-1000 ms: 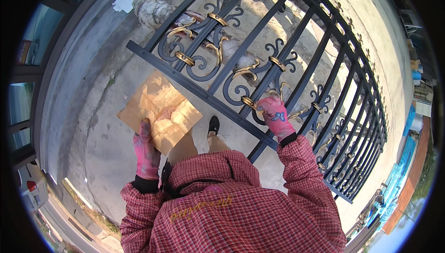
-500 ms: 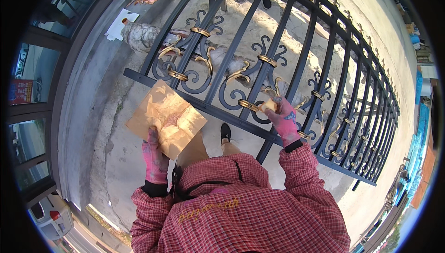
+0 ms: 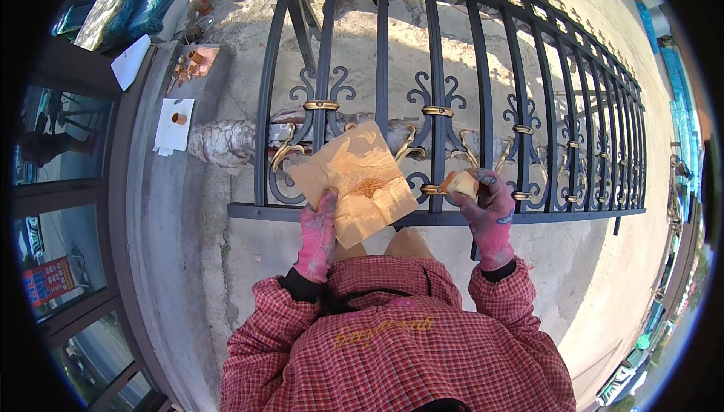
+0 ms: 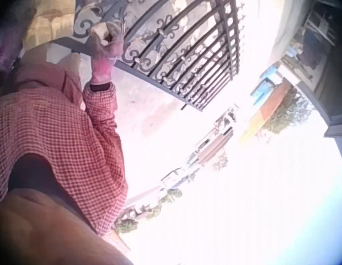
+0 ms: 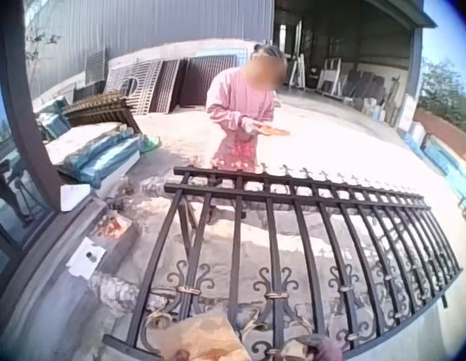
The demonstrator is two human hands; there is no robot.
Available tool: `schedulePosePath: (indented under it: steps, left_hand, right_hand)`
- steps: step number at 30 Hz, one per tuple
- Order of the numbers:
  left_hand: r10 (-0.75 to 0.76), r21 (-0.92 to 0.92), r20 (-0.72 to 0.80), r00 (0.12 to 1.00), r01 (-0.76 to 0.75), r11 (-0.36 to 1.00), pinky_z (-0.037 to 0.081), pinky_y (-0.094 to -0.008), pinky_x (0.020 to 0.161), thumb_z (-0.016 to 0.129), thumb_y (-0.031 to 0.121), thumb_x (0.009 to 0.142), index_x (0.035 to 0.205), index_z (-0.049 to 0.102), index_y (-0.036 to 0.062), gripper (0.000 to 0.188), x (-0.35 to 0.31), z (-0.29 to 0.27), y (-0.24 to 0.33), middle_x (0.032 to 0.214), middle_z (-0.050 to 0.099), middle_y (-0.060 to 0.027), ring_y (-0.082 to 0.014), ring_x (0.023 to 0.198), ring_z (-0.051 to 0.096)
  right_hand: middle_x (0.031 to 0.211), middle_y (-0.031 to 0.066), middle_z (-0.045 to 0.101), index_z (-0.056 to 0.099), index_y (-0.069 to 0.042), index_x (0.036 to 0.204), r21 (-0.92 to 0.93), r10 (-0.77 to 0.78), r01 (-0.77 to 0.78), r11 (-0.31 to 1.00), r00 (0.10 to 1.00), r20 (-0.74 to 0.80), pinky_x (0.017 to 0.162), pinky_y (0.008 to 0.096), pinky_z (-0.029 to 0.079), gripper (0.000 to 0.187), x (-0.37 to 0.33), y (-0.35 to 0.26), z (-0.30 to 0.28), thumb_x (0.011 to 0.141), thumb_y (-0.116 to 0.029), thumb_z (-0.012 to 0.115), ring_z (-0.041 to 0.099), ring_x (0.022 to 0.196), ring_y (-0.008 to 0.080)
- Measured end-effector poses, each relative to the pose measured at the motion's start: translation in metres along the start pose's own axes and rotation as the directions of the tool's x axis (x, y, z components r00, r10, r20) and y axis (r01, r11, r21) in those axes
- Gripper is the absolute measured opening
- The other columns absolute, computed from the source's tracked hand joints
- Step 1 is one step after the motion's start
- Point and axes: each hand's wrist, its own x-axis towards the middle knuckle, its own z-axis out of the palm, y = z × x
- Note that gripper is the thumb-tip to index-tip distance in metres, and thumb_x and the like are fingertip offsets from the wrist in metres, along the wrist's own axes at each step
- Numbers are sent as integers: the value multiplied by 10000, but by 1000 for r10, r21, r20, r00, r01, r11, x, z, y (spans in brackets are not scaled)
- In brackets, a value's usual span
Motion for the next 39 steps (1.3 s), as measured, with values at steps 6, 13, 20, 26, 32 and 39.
schedulePosePath:
  steps: [6, 13, 20, 26, 32, 39]
  left_hand:
    - [33, 226, 197, 980, -79, 971, 502, -258, 796, 529, 230, 948, 1196, 496, 24, 324, 22, 23, 3, 1077, 569, -42, -119, 946, 578]
    - [-88, 292, 203, 975, 25, 956, 471, -235, 818, 518, 151, 951, 1098, 565, -5, 220, 43, 60, 15, 980, 603, -23, -99, 906, 577]
    - [-78, 180, 198, 977, 42, 983, 482, -284, 889, 568, 221, 930, 1192, 511, 11, 340, 86, 68, 25, 1096, 580, -44, -136, 1033, 568]
    - [-123, 175, 133, 983, 99, 980, 507, -318, 869, 591, 272, 914, 1215, 479, -2, 422, 113, 79, 38, 1112, 571, -64, -171, 1019, 588]
    - [-143, 197, 94, 985, 122, 973, 499, -322, 886, 602, 272, 907, 1205, 484, 6, 416, 127, 78, 37, 1104, 567, -58, -165, 1026, 582]
    - [-95, 258, 124, 988, 60, 964, 497, -344, 893, 603, 329, 898, 1266, 436, 10, 514, 136, 64, 30, 1203, 527, -96, -201, 1082, 561]
  right_hand:
    - [986, 103, 624, 606, -52, 1008, -502, -213, 237, 832, 971, 105, 724, 357, 490, 409, 4, -44, 45, 622, -38, 742, 595, 844, 287]
    - [949, 111, 620, 601, -47, 1018, -405, -48, -14, 914, 989, -142, 700, 337, 494, 391, 16, -29, 9, 655, -54, 746, 605, 807, 273]
    - [922, 54, 631, 547, -4, 1126, 278, 507, -425, 861, 752, -420, 721, 238, 487, 389, -15, 50, -29, 758, -2, 674, 600, 805, 106]
    - [966, 75, 642, 544, 11, 1105, 24, 495, -527, 849, 780, -382, 759, 228, 486, 332, -21, 92, -9, 788, 60, 631, 613, 847, 116]
    - [967, 137, 630, 598, -32, 1033, -296, 448, -542, 786, 830, -332, 723, 300, 518, 358, -1, 92, 4, 708, -94, 735, 652, 835, 256]
    - [960, 141, 632, 591, -36, 1037, -396, 417, -506, 766, 861, -292, 694, 321, 521, 371, -3, 91, 5, 706, -115, 736, 650, 801, 268]
